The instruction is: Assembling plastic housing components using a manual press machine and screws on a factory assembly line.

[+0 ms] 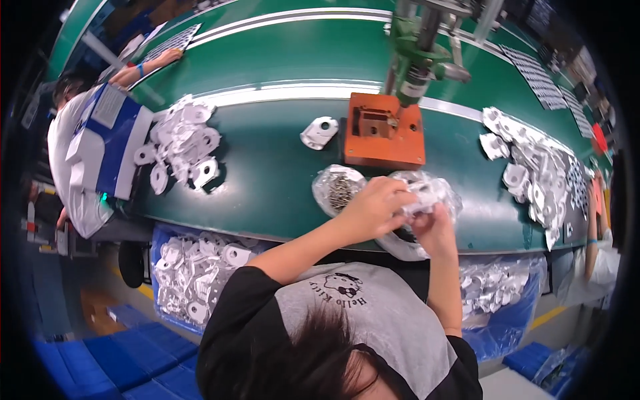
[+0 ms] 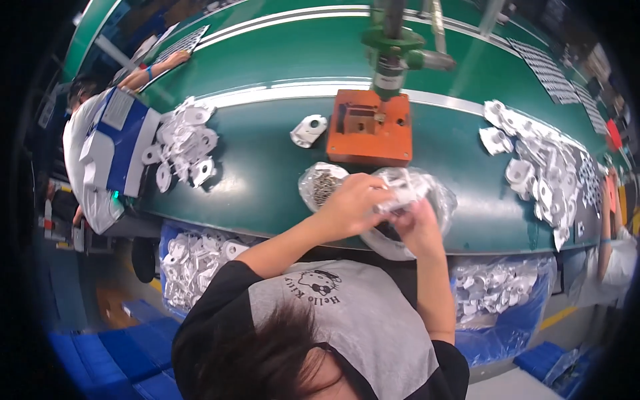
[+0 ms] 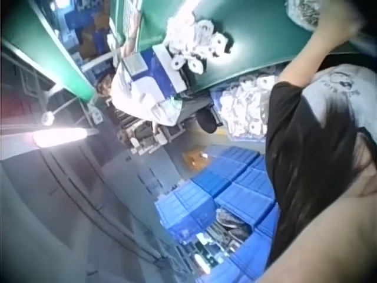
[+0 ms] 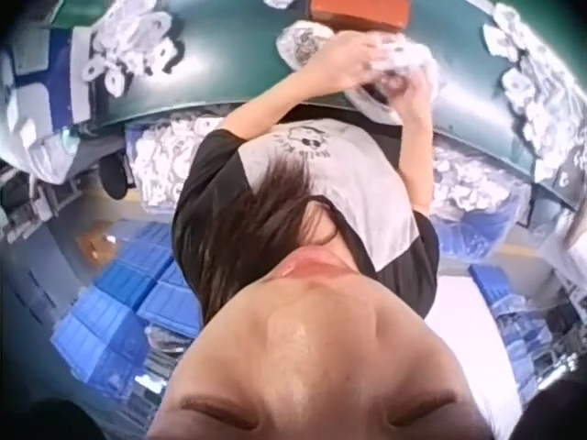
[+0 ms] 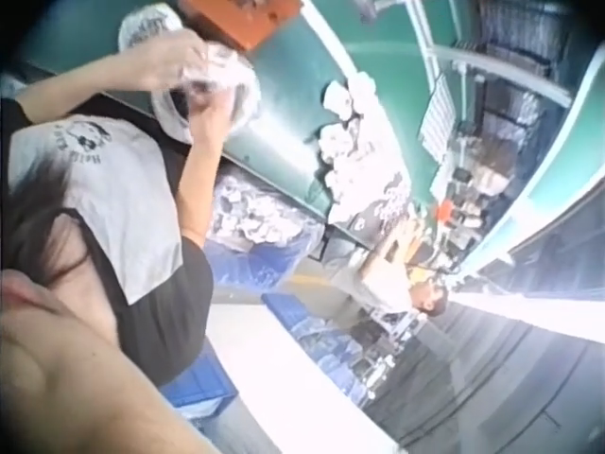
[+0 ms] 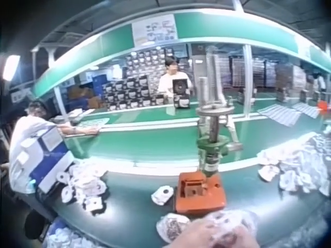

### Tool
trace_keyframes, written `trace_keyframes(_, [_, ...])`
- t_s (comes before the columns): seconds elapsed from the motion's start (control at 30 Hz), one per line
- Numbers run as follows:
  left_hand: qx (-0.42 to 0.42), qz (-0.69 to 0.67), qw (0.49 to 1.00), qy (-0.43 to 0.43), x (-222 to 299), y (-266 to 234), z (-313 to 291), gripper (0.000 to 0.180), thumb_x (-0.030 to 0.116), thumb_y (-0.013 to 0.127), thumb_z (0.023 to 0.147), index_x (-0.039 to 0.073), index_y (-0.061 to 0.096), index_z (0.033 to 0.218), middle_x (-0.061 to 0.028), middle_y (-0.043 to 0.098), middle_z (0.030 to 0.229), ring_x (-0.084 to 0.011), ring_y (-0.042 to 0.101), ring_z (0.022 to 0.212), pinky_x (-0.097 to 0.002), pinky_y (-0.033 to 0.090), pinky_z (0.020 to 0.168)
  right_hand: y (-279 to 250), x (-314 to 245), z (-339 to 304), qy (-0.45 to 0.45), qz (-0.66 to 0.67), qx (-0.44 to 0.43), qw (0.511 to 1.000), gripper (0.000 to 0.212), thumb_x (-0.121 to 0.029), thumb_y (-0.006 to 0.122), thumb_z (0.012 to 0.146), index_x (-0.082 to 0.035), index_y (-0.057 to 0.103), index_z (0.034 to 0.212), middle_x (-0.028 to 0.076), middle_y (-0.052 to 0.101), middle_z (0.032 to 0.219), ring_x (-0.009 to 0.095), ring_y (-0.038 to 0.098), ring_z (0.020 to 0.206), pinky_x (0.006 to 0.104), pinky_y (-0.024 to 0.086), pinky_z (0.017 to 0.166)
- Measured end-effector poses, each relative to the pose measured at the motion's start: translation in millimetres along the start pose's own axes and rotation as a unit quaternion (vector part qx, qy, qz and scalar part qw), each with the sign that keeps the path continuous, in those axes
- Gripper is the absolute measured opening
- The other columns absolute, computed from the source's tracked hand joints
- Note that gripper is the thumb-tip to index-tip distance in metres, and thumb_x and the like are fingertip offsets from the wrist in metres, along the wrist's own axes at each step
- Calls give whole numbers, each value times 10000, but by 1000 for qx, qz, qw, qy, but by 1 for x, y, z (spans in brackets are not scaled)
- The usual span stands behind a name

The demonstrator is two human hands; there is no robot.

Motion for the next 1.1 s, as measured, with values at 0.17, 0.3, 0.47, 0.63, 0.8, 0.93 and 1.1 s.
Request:
trace_keyframes(0.17, [94, -258, 912, -306, -66, -29, -1, 172, 133, 580, 892, 13, 529, 1004, -67, 613, 853, -97, 572, 789, -244, 460, 677, 6, -19, -8, -52, -375, -43, 925, 392, -118, 645, 793, -8, 542, 1154, 105, 562, 1093, 219, 559, 1005, 327, 456, 860])
trace_keyframes(0.3, [64, -201, 915, -343, -123, -45, 24, 205, 152, 555, 908, -28, 539, 1005, -76, 618, 863, -104, 564, 796, -245, 454, 716, 2, -34, -21, -153, -682, 40, 714, 333, -98, 688, 735, -43, 617, 1055, 117, 539, 1039, 287, 522, 974, 365, 434, 845])
trace_keyframes(0.47, [62, -78, 940, -327, -173, -46, 52, 267, 251, 549, 897, -6, 570, 968, -151, 644, 885, -242, 609, 808, -335, 454, 754, -10, -16, -14, -159, -749, 39, 642, 197, -97, 667, 731, -85, 636, 925, 94, 533, 836, 282, 534, 819, 395, 434, 743])
trace_keyframes(0.63, [62, 27, 926, -370, -191, -40, 49, 223, 265, 552, 888, 54, 585, 951, -153, 633, 948, -328, 585, 916, -385, 437, 794, -10, -18, -15, -170, -733, 64, 655, 184, -84, 657, 740, -80, 624, 921, 90, 535, 837, 282, 542, 819, 381, 436, 720])
trace_keyframes(0.8, [92, 225, 930, -274, -185, -37, 53, 159, 232, 602, 808, 102, 610, 899, -87, 527, 1025, -312, 465, 1042, -475, 321, 876, 7, -31, 1, -222, -736, 98, 632, 332, -68, 657, 737, -63, 602, 1064, 122, 525, 1017, 306, 537, 946, 399, 453, 794])
trace_keyframes(0.93, [66, 247, 929, -266, -192, -22, 57, 361, 212, 581, 805, 113, 481, 1138, -101, 477, 1127, -304, 422, 1132, -487, 287, 930, 1, -24, 17, -188, -776, 100, 594, 303, -89, 657, 757, -54, 605, 1054, 124, 536, 987, 317, 553, 918, 390, 460, 763])
trace_keyframes(1.1, [20, 234, 947, -221, -167, -19, 50, 359, 203, 578, 800, 133, 496, 1143, -99, 471, 1209, -324, 380, 1205, -524, 246, 985, -2, -25, 17, -154, -759, 77, 628, 237, -81, 684, 738, -52, 619, 964, 114, 544, 914, 296, 581, 803, 380, 477, 699])
Point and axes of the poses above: each hand's wrist, its own z-axis towards the middle knuckle, its own y-axis out of the palm, x = y × z, the point moved 7 cm from there along z, towards the middle knuckle
